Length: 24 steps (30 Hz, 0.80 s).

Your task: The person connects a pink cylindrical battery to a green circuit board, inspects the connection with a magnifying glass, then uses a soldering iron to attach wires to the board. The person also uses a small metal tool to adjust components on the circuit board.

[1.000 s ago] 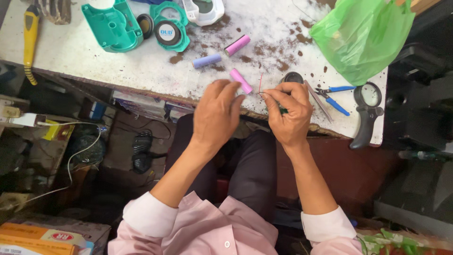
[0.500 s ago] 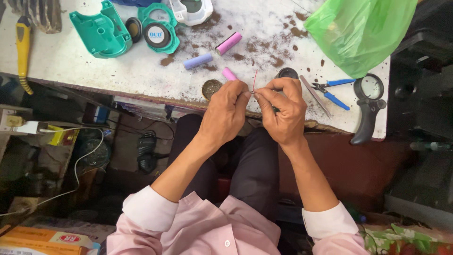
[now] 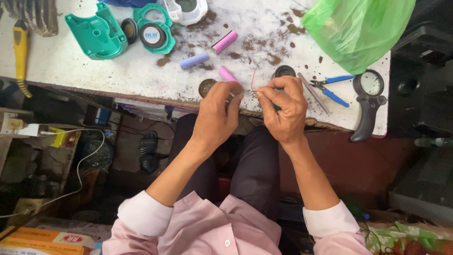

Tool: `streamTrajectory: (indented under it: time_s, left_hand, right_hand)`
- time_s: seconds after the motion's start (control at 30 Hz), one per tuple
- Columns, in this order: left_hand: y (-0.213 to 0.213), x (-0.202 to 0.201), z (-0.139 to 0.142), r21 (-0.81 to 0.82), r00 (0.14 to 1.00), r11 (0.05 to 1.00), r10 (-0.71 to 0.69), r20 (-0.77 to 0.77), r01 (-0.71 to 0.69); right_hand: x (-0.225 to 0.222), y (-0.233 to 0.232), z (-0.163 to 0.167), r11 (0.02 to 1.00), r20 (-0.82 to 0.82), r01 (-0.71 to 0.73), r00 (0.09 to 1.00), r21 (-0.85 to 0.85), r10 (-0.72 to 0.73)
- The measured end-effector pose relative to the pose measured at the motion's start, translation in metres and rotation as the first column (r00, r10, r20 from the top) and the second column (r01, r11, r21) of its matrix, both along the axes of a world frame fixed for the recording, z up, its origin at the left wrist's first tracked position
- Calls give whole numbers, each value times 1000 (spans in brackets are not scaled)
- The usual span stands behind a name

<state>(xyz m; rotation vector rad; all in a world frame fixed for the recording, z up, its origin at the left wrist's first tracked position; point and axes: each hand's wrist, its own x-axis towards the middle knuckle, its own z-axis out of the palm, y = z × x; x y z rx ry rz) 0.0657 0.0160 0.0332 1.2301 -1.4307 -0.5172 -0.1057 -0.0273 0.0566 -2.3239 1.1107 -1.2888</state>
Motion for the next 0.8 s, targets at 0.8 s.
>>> streamTrajectory:
  time_s: [0.8]
  left_hand:
    - [0,1,-2,248,972,965,-28,-232,86]
  right_hand:
    - [-3,-1,-4,1000,-62,-5,998,-30,3]
